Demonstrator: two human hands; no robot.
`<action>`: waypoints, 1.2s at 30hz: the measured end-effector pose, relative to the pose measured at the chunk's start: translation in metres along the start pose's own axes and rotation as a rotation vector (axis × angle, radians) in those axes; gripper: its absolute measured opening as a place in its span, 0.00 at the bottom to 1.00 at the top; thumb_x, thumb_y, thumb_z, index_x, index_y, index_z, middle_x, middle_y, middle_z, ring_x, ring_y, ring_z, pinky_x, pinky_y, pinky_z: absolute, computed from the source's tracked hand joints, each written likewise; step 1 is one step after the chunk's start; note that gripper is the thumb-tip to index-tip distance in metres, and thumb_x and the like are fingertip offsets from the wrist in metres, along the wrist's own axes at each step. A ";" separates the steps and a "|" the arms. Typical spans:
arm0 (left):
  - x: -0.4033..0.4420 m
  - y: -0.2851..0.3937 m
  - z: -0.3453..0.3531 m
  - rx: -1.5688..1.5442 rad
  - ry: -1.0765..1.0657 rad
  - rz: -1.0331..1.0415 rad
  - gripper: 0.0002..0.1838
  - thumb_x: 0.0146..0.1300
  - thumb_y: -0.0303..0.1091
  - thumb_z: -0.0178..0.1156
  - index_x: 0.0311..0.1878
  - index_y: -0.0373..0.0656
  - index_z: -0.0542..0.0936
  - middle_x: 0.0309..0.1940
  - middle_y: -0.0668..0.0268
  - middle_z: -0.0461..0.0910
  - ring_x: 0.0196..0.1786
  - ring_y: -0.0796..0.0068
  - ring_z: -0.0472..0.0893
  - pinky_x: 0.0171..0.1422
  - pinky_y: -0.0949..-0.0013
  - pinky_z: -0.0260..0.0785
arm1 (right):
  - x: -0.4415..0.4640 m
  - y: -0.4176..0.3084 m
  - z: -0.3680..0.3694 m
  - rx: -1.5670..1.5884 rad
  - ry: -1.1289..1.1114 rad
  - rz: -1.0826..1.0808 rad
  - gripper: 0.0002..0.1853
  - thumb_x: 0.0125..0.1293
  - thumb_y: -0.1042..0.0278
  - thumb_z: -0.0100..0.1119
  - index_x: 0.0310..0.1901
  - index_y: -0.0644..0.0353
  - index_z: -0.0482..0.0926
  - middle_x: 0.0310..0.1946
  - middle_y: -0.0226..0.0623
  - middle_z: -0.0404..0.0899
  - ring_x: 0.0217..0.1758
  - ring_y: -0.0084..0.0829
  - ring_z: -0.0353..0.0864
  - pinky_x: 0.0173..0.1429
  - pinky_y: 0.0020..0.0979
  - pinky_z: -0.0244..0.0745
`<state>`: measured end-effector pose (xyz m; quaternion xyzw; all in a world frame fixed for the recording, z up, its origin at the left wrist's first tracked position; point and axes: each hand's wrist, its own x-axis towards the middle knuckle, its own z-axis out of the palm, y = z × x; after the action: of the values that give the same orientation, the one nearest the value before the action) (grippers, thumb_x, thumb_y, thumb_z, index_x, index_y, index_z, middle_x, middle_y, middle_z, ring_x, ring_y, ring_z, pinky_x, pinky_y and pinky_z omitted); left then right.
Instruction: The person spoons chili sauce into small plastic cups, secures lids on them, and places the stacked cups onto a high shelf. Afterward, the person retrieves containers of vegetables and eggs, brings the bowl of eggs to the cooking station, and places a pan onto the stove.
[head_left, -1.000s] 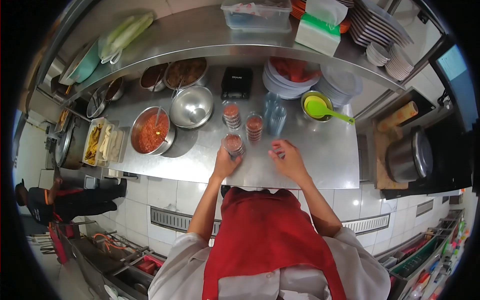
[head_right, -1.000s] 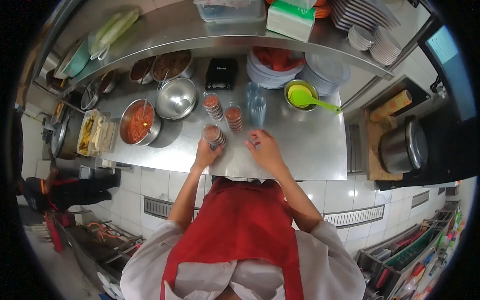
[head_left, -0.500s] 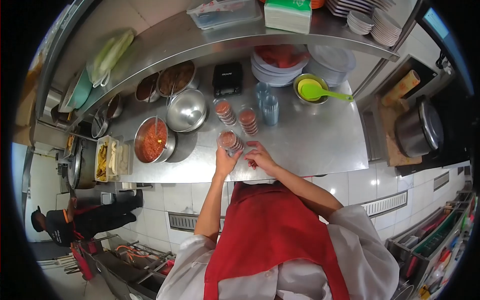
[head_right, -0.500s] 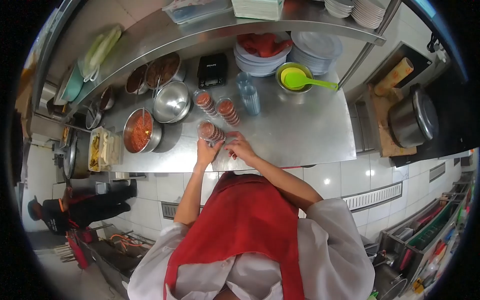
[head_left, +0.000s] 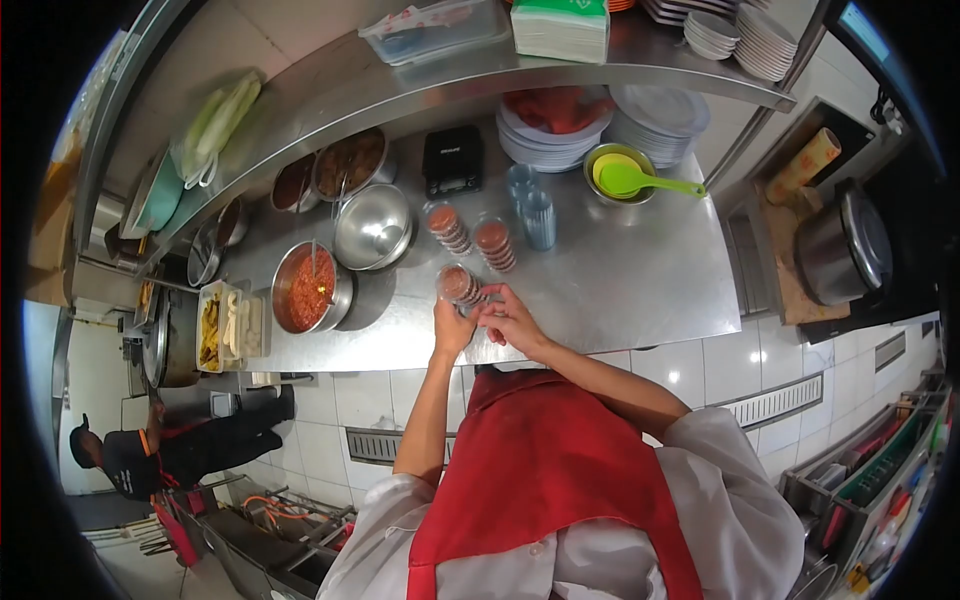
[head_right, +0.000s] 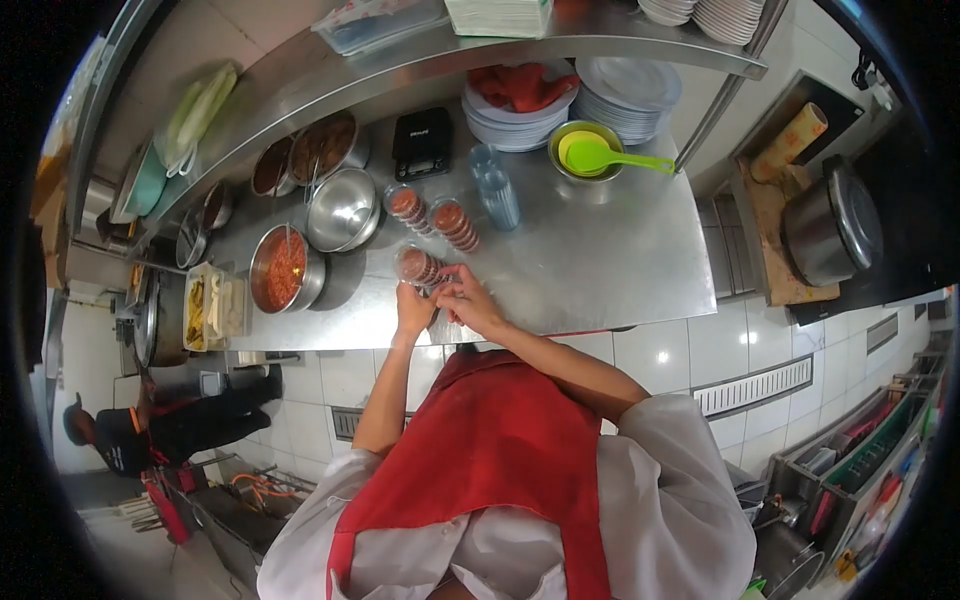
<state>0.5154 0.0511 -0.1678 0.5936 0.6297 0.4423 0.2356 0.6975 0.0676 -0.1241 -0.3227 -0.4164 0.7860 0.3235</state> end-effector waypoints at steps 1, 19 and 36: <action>0.000 0.000 0.000 -0.010 0.014 0.017 0.23 0.57 0.27 0.76 0.55 0.34 0.81 0.48 0.54 0.87 0.52 0.63 0.87 0.57 0.60 0.77 | 0.000 0.002 0.001 -0.030 0.035 -0.053 0.28 0.67 0.78 0.63 0.66 0.59 0.63 0.35 0.32 0.77 0.24 0.20 0.75 0.25 0.24 0.66; 0.001 0.025 -0.004 -0.026 0.030 0.048 0.31 0.56 0.28 0.76 0.63 0.36 0.75 0.57 0.50 0.83 0.60 0.53 0.84 0.64 0.58 0.75 | -0.002 0.001 0.014 -0.186 -0.046 -0.343 0.24 0.73 0.78 0.58 0.66 0.60 0.63 0.38 0.30 0.77 0.31 0.16 0.72 0.34 0.20 0.71; 0.012 0.012 0.003 -0.065 0.225 -0.051 0.47 0.52 0.31 0.81 0.72 0.35 0.64 0.66 0.47 0.73 0.69 0.46 0.73 0.70 0.53 0.69 | 0.060 -0.160 -0.087 -1.551 0.400 -0.413 0.34 0.60 0.59 0.75 0.66 0.58 0.73 0.57 0.50 0.76 0.62 0.54 0.77 0.65 0.53 0.73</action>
<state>0.5225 0.0625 -0.1566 0.5161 0.6522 0.5203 0.1939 0.7682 0.2237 -0.0387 -0.5052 -0.8260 0.1280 0.2147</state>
